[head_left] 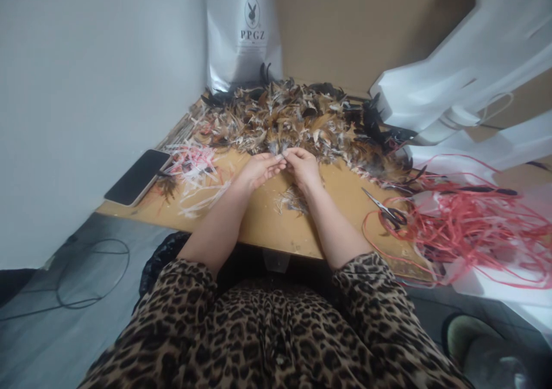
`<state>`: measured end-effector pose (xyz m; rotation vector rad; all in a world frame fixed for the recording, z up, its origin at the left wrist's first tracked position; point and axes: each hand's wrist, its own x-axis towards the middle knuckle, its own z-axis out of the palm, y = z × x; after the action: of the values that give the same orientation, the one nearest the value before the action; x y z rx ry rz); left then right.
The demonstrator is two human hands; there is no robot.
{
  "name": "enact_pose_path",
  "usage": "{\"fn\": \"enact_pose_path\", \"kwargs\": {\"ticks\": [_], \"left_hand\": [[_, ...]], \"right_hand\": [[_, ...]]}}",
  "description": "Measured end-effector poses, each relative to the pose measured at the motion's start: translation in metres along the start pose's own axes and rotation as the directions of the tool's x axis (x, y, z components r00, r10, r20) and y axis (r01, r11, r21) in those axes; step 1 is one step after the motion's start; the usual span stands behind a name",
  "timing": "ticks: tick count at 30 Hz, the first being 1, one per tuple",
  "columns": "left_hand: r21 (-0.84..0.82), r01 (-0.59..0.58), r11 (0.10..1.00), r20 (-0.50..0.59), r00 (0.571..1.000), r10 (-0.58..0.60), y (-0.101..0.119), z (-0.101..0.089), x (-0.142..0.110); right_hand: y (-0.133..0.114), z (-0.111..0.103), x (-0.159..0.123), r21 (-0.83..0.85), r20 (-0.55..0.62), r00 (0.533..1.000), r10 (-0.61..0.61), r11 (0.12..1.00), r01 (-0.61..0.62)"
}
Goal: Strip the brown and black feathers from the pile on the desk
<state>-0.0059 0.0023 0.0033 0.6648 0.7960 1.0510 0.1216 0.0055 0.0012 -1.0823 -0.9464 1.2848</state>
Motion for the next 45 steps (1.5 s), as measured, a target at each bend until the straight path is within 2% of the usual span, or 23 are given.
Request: {"fn": "enact_pose_path", "kwargs": {"ticks": [10,13,16,20,24,33,45], "left_hand": [[0.042,0.003,0.999,0.016,1.000,-0.004,0.001,-0.002,0.000],[0.054,-0.018,0.998,0.011,1.000,0.017,0.000,-0.003,0.001],[0.078,-0.046,0.996,0.000,0.999,0.046,-0.001,-0.005,0.002],[0.125,-0.058,0.990,-0.006,0.998,0.059,-0.002,-0.004,0.002],[0.181,-0.070,0.981,-0.001,0.997,0.071,-0.003,-0.002,0.000],[0.234,-0.045,0.971,0.026,0.999,0.040,-0.003,-0.002,0.000],[0.216,-0.012,0.976,0.019,1.000,0.008,0.000,0.004,-0.009]], "right_hand": [[-0.004,0.001,-0.002,-0.101,0.014,0.999,-0.041,0.994,0.042],[-0.004,-0.001,-0.001,-0.142,-0.005,0.988,-0.156,0.978,0.154],[-0.005,-0.002,-0.001,-0.228,0.010,0.954,-0.298,0.929,0.292],[-0.004,-0.002,-0.003,-0.284,0.053,0.936,-0.348,0.893,0.348],[-0.001,-0.004,-0.001,-0.355,0.022,0.920,-0.392,0.857,0.373],[-0.010,-0.006,-0.001,-0.327,-0.005,0.940,-0.340,0.889,0.320],[-0.002,-0.009,0.005,-0.208,-0.045,0.942,-0.332,0.926,0.316]]}}
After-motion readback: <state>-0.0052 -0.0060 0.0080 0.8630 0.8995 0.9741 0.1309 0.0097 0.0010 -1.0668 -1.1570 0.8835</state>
